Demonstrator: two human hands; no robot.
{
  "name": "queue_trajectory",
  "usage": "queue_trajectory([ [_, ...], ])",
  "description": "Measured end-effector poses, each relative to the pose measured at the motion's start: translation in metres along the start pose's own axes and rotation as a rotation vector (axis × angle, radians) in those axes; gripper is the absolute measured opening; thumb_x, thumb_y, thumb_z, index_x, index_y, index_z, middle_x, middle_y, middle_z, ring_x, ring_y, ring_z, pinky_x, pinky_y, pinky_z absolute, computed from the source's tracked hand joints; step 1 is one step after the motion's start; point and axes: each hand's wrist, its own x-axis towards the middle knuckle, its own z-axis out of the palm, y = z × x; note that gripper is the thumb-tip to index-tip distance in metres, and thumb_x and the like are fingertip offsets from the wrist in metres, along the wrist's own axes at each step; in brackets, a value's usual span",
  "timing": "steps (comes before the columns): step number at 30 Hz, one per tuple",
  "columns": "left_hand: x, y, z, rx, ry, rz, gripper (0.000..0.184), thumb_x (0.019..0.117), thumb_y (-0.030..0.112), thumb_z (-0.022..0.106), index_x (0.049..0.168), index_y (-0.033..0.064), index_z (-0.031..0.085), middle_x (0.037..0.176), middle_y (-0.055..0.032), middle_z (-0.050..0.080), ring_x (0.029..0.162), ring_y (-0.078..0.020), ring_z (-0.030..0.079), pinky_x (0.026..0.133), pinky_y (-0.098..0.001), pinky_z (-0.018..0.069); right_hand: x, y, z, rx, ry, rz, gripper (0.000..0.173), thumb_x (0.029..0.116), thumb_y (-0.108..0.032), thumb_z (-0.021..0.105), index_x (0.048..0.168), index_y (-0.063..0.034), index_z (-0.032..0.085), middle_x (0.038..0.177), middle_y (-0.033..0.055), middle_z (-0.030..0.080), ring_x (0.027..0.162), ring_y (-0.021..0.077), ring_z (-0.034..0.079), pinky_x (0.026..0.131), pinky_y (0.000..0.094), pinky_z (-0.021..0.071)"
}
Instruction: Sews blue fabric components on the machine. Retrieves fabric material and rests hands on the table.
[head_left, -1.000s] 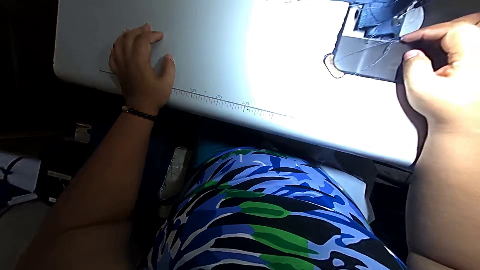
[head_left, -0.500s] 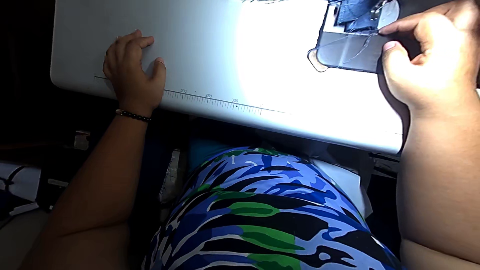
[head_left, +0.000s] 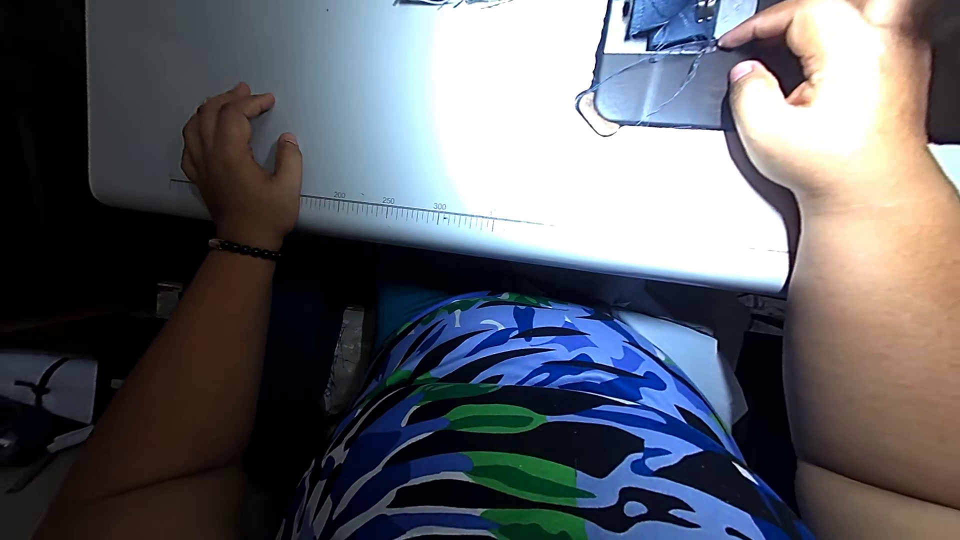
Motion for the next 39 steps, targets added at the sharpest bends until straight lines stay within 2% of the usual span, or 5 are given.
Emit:
queue_trajectory([
  [11, 0.0, 0.0, -0.001, -0.005, -0.008, 0.0, 0.05, 0.1011, 0.036, 0.049, 0.143, 0.0099, 0.058, 0.154, -0.0174, 0.05, 0.147, -0.0378, 0.039, 0.117, -0.0604, 0.0252, 0.001, 0.001, 0.0, -0.012, -0.01, -0.019, 0.044, 0.1, -0.032, 0.042, 0.13, -0.0114, 0.066, 0.135, 0.0267, 0.06, 0.131, 0.0452, 0.051, 0.105, 0.0619, 0.036],
  [18, 0.0, -0.001, 0.0, -0.009, 0.006, 0.007, 0.05, 0.101, 0.037, 0.049, 0.142, 0.01, 0.059, 0.154, -0.0171, 0.05, 0.147, -0.0374, 0.039, 0.116, -0.0604, 0.0255, 0.001, -0.002, -0.001, -0.015, -0.015, 0.013, 0.044, 0.0992, -0.032, 0.043, 0.131, -0.0116, 0.065, 0.139, 0.0328, 0.052, 0.131, 0.05, 0.049, 0.102, 0.0652, 0.0361],
  [25, 0.0, -0.003, 0.002, -0.012, 0.018, 0.011, 0.049, 0.1004, 0.036, 0.05, 0.141, 0.0108, 0.059, 0.153, -0.0162, 0.051, 0.146, -0.0356, 0.041, 0.116, -0.0582, 0.0264, 0.003, 0.008, 0.003, -0.013, -0.01, -0.042, 0.045, 0.1004, -0.033, 0.041, 0.131, -0.0113, 0.065, 0.132, 0.0235, 0.063, 0.131, 0.0417, 0.052, 0.108, 0.0608, 0.0344],
  [33, 0.0, 0.001, 0.0, -0.006, 0.006, 0.004, 0.049, 0.1005, 0.035, 0.049, 0.142, 0.0097, 0.059, 0.154, -0.0176, 0.05, 0.146, -0.0377, 0.039, 0.116, -0.0599, 0.0252, 0.002, 0.0, 0.0, -0.007, -0.01, 0.009, 0.044, 0.0975, -0.031, 0.044, 0.131, -0.0128, 0.066, 0.138, 0.0302, 0.055, 0.131, 0.0461, 0.05, 0.105, 0.063, 0.0351],
  [39, 0.001, 0.002, 0.0, 0.005, -0.003, -0.01, 0.05, 0.1001, 0.038, 0.049, 0.142, 0.0114, 0.059, 0.154, -0.0167, 0.05, 0.147, -0.0378, 0.039, 0.117, -0.0624, 0.0236, 0.004, 0.001, 0.0, -0.003, 0.007, -0.033, 0.041, 0.0974, -0.029, 0.045, 0.129, -0.012, 0.065, 0.137, 0.0281, 0.054, 0.133, 0.0446, 0.047, 0.107, 0.0603, 0.0352],
])
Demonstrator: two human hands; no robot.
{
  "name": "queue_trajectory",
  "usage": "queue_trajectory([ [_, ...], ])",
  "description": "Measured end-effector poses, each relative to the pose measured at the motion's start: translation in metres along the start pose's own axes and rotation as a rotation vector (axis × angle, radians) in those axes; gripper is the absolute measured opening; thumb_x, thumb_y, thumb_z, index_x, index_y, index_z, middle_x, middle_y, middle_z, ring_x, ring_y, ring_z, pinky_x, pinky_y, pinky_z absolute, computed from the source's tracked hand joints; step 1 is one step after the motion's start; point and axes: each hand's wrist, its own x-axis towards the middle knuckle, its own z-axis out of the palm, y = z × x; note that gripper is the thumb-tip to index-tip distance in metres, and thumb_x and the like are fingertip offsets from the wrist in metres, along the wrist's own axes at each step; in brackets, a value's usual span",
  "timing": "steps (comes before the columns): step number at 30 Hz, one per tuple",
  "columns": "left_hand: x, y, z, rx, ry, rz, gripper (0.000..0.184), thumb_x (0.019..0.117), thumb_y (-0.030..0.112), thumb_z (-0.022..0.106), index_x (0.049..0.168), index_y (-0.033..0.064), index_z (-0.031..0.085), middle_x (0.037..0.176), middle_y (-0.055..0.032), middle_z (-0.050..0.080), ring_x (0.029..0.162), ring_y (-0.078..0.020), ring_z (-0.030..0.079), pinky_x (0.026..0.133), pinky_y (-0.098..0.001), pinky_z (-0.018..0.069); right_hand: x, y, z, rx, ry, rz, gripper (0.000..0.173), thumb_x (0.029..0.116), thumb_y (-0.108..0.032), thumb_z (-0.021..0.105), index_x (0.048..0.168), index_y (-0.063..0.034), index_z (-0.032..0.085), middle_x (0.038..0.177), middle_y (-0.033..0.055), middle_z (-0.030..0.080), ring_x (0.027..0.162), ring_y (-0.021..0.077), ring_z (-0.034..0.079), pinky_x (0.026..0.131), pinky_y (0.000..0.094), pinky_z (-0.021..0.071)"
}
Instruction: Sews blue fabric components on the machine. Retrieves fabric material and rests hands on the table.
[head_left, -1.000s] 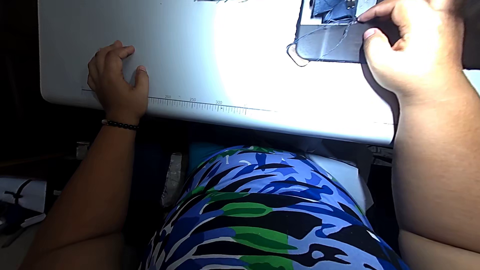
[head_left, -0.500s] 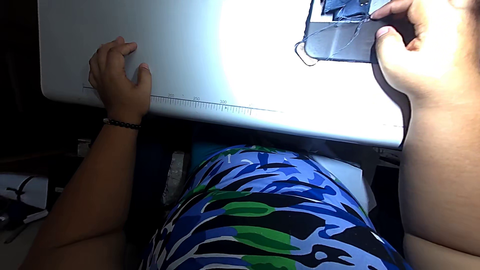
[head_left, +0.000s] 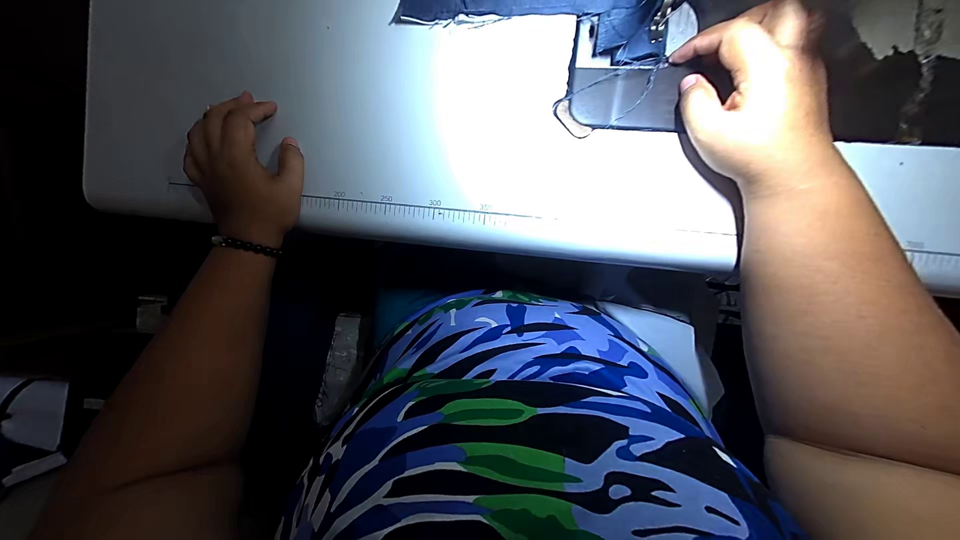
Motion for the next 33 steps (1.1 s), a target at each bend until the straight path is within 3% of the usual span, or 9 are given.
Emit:
queue_trajectory([
  [13, -0.0008, 0.0013, 0.0011, -0.015, 0.01, -0.016, 0.05, 0.0998, 0.04, 0.048, 0.141, 0.014, 0.059, 0.155, -0.0119, 0.05, 0.148, -0.0356, 0.038, 0.117, -0.0633, 0.0219, -0.0012, -0.0048, -0.0013, -0.01, 0.004, 0.008, 0.041, 0.0959, -0.027, 0.046, 0.127, -0.0092, 0.066, 0.136, 0.0292, 0.052, 0.132, 0.0451, 0.047, 0.106, 0.0588, 0.0364],
  [33, -0.0004, 0.0036, -0.001, -0.016, -0.005, -0.033, 0.05, 0.0999, 0.039, 0.049, 0.141, 0.0134, 0.059, 0.155, -0.0129, 0.05, 0.149, -0.0356, 0.037, 0.116, -0.0656, 0.0206, 0.0002, -0.0034, -0.0013, -0.014, -0.009, 0.02, 0.043, 0.0952, -0.028, 0.046, 0.129, -0.0087, 0.064, 0.139, 0.0302, 0.05, 0.135, 0.0458, 0.045, 0.107, 0.0602, 0.0356],
])
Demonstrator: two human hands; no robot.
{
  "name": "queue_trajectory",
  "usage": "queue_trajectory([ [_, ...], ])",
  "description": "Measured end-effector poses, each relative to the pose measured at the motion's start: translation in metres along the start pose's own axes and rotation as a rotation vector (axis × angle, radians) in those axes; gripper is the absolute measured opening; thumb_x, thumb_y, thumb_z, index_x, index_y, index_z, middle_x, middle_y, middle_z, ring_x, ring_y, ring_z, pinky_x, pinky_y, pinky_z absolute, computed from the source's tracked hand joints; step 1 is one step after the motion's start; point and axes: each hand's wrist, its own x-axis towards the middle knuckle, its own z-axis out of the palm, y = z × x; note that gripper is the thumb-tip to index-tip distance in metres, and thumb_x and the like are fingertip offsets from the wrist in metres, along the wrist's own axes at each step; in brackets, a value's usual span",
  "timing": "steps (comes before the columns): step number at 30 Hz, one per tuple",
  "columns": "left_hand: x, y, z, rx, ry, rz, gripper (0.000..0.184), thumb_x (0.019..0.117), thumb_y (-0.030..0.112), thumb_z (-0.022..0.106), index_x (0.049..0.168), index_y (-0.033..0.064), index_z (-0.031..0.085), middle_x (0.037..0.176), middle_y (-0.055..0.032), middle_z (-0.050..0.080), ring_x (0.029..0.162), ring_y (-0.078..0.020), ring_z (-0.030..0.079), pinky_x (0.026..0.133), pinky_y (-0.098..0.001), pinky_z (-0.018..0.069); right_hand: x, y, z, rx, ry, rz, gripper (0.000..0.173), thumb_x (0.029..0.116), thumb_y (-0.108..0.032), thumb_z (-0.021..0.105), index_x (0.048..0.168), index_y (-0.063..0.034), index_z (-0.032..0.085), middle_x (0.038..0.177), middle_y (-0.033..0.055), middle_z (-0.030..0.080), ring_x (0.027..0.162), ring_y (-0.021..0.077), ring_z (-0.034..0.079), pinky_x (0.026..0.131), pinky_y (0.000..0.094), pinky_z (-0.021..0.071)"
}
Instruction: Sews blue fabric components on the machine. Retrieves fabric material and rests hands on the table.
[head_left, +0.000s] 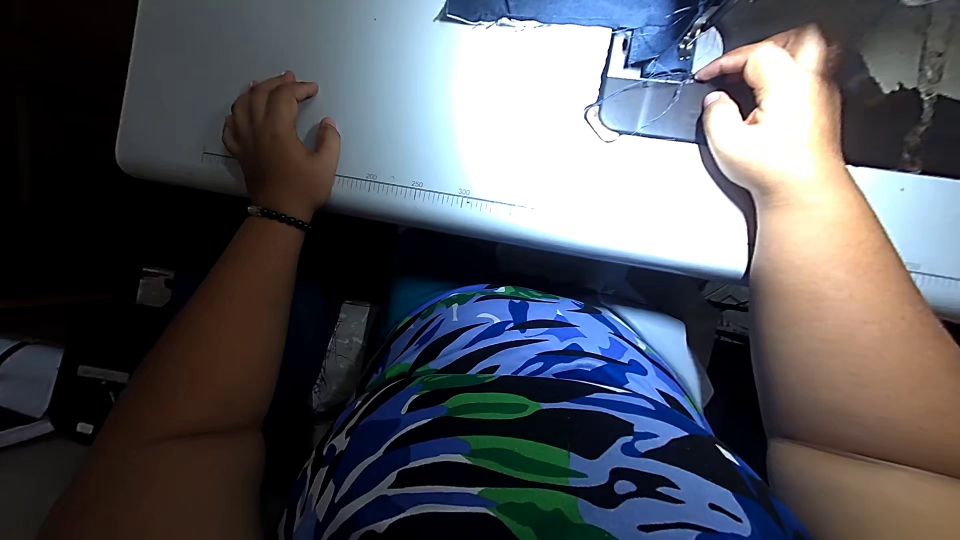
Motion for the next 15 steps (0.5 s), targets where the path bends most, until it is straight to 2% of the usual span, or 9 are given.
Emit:
queue_trajectory([
  [6, 0.0005, 0.0005, 0.0006, -0.013, -0.002, -0.012, 0.05, 0.0995, 0.04, 0.049, 0.141, 0.0141, 0.059, 0.155, -0.0126, 0.05, 0.149, -0.0346, 0.037, 0.116, -0.0653, 0.0209, -0.0003, 0.001, 0.0002, 0.0, 0.008, -0.006, 0.042, 0.0947, -0.028, 0.047, 0.128, -0.0092, 0.065, 0.138, 0.0288, 0.052, 0.134, 0.0457, 0.044, 0.107, 0.0615, 0.0344],
  [15, 0.0003, 0.0039, -0.0021, -0.026, -0.013, -0.041, 0.048, 0.0992, 0.039, 0.05, 0.14, 0.0165, 0.06, 0.156, -0.0103, 0.049, 0.149, -0.0326, 0.037, 0.117, -0.0642, 0.0194, -0.001, 0.0003, 0.0007, 0.007, 0.031, -0.038, 0.041, 0.0944, -0.025, 0.048, 0.127, -0.0067, 0.066, 0.135, 0.0292, 0.053, 0.131, 0.0433, 0.047, 0.107, 0.0563, 0.036],
])
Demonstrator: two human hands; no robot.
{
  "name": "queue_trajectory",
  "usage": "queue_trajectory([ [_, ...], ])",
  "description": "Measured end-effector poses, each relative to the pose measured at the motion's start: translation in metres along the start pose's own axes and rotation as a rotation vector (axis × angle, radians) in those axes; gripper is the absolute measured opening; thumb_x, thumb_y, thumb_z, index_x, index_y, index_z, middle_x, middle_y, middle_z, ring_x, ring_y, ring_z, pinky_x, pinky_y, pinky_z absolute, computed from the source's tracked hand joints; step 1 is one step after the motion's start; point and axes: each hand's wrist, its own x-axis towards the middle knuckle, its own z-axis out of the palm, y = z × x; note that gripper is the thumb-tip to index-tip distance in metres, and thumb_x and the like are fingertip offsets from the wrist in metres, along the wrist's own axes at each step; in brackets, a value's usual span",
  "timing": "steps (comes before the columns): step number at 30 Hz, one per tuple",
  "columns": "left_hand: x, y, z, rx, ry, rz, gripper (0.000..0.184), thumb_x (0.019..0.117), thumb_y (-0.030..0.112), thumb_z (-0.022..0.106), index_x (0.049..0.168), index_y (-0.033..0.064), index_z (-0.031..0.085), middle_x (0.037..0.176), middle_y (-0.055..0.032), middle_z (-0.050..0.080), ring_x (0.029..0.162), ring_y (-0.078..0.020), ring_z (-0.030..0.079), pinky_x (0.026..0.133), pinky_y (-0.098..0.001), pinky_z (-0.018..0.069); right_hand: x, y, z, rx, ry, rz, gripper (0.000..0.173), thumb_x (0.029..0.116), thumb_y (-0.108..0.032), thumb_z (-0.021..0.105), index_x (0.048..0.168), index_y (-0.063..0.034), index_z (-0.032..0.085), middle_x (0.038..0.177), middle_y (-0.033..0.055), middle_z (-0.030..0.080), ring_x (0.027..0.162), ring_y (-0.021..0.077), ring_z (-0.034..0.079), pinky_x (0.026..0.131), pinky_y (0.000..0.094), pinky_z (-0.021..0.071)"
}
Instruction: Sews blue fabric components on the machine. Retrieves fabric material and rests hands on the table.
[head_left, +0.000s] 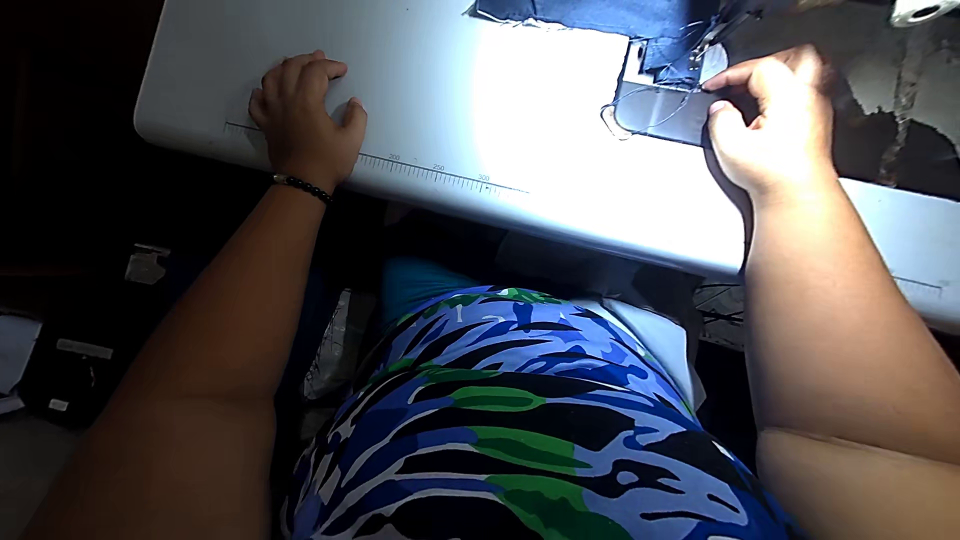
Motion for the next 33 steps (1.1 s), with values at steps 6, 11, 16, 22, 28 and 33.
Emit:
queue_trajectory([
  [6, 0.002, 0.003, -0.001, 0.021, -0.023, -0.043, 0.049, 0.098, 0.042, 0.051, 0.141, 0.0213, 0.06, 0.156, -0.0055, 0.049, 0.149, -0.0288, 0.037, 0.118, -0.0609, 0.0207, 0.001, -0.002, -0.002, -0.029, -0.019, 0.001, 0.044, 0.0939, -0.024, 0.048, 0.129, -0.0046, 0.065, 0.138, 0.0303, 0.052, 0.132, 0.0419, 0.049, 0.108, 0.0538, 0.0378],
  [11, 0.003, 0.007, -0.005, 0.02, -0.056, -0.074, 0.048, 0.0978, 0.044, 0.05, 0.141, 0.0248, 0.06, 0.154, -0.0022, 0.051, 0.148, -0.0281, 0.038, 0.118, -0.0625, 0.0207, 0.001, -0.004, -0.004, -0.121, -0.028, -0.031, 0.046, 0.0949, -0.026, 0.044, 0.129, -0.0023, 0.064, 0.141, 0.0309, 0.052, 0.135, 0.0458, 0.047, 0.11, 0.0592, 0.0358],
  [16, 0.001, 0.006, -0.007, 0.006, -0.06, -0.05, 0.046, 0.0988, 0.045, 0.049, 0.14, 0.027, 0.061, 0.153, 0.0012, 0.052, 0.15, -0.0277, 0.036, 0.118, -0.0674, 0.017, 0.0, -0.011, -0.018, -0.232, -0.149, -0.024, 0.044, 0.1041, -0.024, 0.042, 0.138, -0.005, 0.061, 0.146, 0.0305, 0.05, 0.136, 0.0518, 0.047, 0.108, 0.0706, 0.0354],
  [22, 0.002, 0.004, -0.005, -0.013, -0.047, -0.03, 0.045, 0.0985, 0.041, 0.049, 0.139, 0.0265, 0.061, 0.153, 0.0029, 0.052, 0.151, -0.0281, 0.035, 0.118, -0.069, 0.017, -0.046, -0.015, -0.032, -0.208, -0.084, -0.069, 0.053, 0.102, -0.028, 0.043, 0.149, -0.004, 0.05, 0.149, 0.029, 0.048, 0.143, 0.0467, 0.041, 0.117, 0.0617, 0.0309],
  [28, 0.0, 0.003, -0.005, -0.011, -0.041, -0.004, 0.045, 0.0994, 0.039, 0.049, 0.14, 0.0229, 0.06, 0.153, -0.0018, 0.052, 0.15, -0.032, 0.036, 0.116, -0.0703, 0.0187, -0.098, 0.015, -0.021, -0.268, -0.015, -0.045, 0.053, 0.1055, -0.035, 0.039, 0.144, -0.0017, 0.056, 0.147, 0.0301, 0.05, 0.141, 0.0493, 0.043, 0.115, 0.0653, 0.032],
  [33, 0.001, 0.002, -0.004, -0.008, -0.033, -0.011, 0.045, 0.0998, 0.038, 0.048, 0.141, 0.0237, 0.06, 0.154, -0.0009, 0.051, 0.15, -0.0323, 0.035, 0.116, -0.071, 0.0179, -0.102, 0.017, -0.015, -0.277, -0.029, 0.049, 0.056, 0.1071, -0.039, 0.035, 0.145, -0.0026, 0.055, 0.151, 0.0251, 0.049, 0.145, 0.0441, 0.042, 0.116, 0.0654, 0.0306],
])
